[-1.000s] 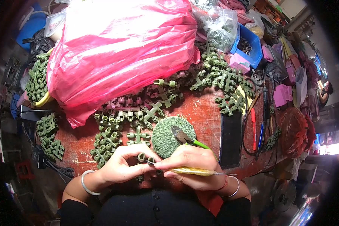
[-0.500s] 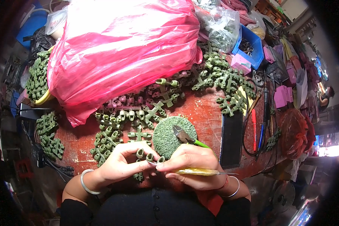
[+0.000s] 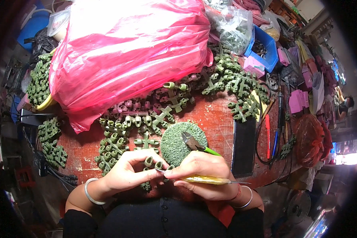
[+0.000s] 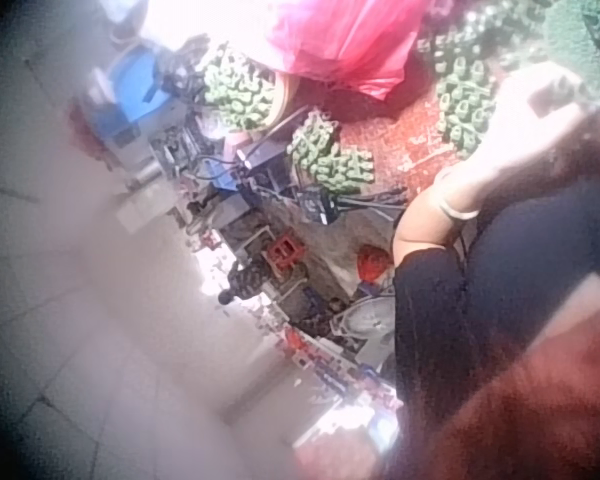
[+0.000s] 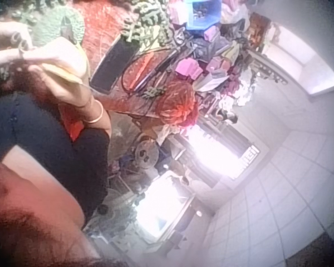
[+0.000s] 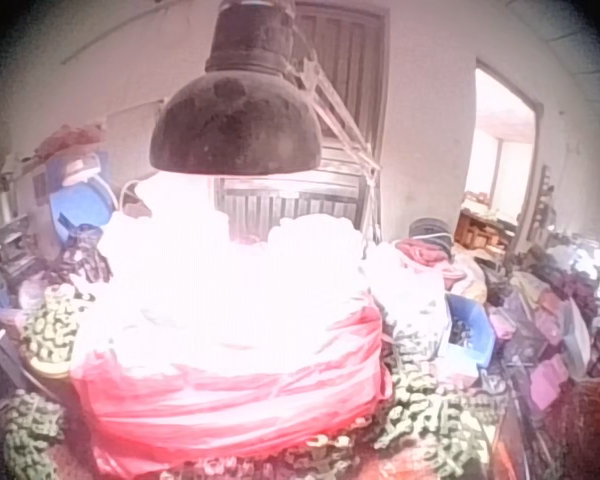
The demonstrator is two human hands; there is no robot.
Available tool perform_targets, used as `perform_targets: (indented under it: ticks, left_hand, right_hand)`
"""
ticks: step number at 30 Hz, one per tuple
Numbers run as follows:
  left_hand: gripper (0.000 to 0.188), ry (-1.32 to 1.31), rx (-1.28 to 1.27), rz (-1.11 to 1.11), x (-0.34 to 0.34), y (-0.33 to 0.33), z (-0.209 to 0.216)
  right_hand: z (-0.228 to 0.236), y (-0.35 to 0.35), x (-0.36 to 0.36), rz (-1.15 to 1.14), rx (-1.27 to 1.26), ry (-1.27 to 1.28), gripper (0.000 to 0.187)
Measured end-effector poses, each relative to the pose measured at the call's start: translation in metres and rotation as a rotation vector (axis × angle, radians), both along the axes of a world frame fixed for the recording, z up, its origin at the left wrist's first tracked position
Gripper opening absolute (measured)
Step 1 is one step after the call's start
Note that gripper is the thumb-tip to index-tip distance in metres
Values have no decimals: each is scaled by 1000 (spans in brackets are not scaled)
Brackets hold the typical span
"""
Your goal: The person attaches small plastic components onto a base to assemble artificial plant foliage, using pliers to trim and secure the pieces.
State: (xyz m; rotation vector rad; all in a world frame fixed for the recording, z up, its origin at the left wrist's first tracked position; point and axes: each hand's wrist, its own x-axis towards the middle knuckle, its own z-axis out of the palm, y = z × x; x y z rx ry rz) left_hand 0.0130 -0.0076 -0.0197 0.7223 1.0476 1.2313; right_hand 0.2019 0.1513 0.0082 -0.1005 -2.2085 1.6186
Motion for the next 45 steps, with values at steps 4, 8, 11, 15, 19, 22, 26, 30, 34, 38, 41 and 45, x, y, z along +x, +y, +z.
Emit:
perform_targets:
  ticks: [4, 8, 11, 15, 19, 22, 26, 30, 34, 38, 41, 45]
  left_hand:
    - [17, -8, -14, 6, 1, 0, 2]
    - [17, -23, -44, 25, 1, 0, 5]
    - [15, -19, -65, 22, 1, 0, 5]
    - [15, 14, -40, 52, 2, 0, 5]
    - [15, 21, -38, 78, 2, -1, 3]
    - [15, 12, -50, 81, 2, -1, 5]
    - [15, 13, -77, 89, 2, -1, 4]
    - [15, -66, -145, 97, 0, 2, 9]
    - [13, -96, -191, 127, 0, 3, 11]
    - [14, -104, -195, 132, -1, 3, 14]
    - [15, -101, -209, 135, -2, 4, 12]
    - [15, -89, -203, 128, -1, 3, 12]
  right_hand:
    - [2, 1, 0, 6, 10, -8, 26]
    - [3, 1, 0, 18, 10, -19, 23]
    - [3, 1, 1, -13, 29, -29, 22]
    - [5, 3, -1, -13, 33, -45, 22]
    - [6, 2, -1, -7, 35, -54, 22]
    - [6, 2, 0, -14, 31, -59, 22]
    - [4, 2, 0, -19, 35, -48, 23]
    - [3, 1, 1, -25, 43, -55, 23]
    - [4, 0, 0, -38, 56, -103, 23]
    - [3, 0, 1, -48, 54, -141, 23]
    - [4, 0, -2, -30, 56, -154, 23]
    - [5, 0, -2, -23, 62, -166, 23]
